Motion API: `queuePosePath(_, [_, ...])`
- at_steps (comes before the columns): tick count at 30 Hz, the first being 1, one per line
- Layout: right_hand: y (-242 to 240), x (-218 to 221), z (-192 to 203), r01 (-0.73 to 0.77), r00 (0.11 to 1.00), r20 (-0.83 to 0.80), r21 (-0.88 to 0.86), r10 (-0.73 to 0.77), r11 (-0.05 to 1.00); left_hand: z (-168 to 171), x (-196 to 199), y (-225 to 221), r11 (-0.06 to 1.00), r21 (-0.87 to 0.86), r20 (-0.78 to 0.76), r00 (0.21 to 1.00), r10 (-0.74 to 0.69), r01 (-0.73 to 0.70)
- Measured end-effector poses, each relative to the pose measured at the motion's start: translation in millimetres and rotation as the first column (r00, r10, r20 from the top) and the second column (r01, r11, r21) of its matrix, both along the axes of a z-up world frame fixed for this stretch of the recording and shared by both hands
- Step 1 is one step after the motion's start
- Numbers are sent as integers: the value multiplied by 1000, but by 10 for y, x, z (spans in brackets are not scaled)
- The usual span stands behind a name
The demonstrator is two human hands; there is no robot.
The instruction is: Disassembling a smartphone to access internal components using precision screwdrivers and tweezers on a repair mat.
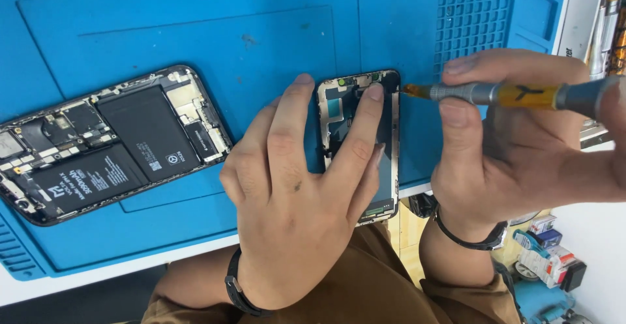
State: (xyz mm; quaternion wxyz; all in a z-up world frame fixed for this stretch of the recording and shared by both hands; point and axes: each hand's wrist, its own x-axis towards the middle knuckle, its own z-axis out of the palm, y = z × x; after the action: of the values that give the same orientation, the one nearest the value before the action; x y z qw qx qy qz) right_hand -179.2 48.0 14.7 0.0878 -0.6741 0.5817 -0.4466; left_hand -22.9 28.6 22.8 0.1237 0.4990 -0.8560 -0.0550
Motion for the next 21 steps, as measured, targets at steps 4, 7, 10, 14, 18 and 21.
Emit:
queuePosePath(4, [180, -120, -99, 82, 980, 194, -171, -48, 982, 16, 17, 27, 1000, -14, -3, 1000, -11, 11])
queuePosePath(7, [328, -179, -93, 241, 906, 377, -87, -192, 966, 105, 15, 25, 1000, -24, -12, 1000, -8, 8])
queuePosePath(10, [201, -93, 129, 166, 920, 358, 16, -160, 986, 189, -14, 28, 1000, -10, 53, 999, -10, 11])
queuePosePath(14, [-56, 18, 348, -3, 991, 131, 33, -1, 999, 211, -36, 33, 1000, 16, -18, 1000, 5, -5])
queuePosePath(18, [-188, 119, 342, -31, 995, 96, -1, 31, 1000, 232, -7, -3, 1000, 11, -57, 998, 10, -9])
queuePosePath(21, [-202, 146, 303, 26, 998, 58, -7, -26, 1000, 271, 26, -58, 1000, 15, -25, 1000, -12, 12])
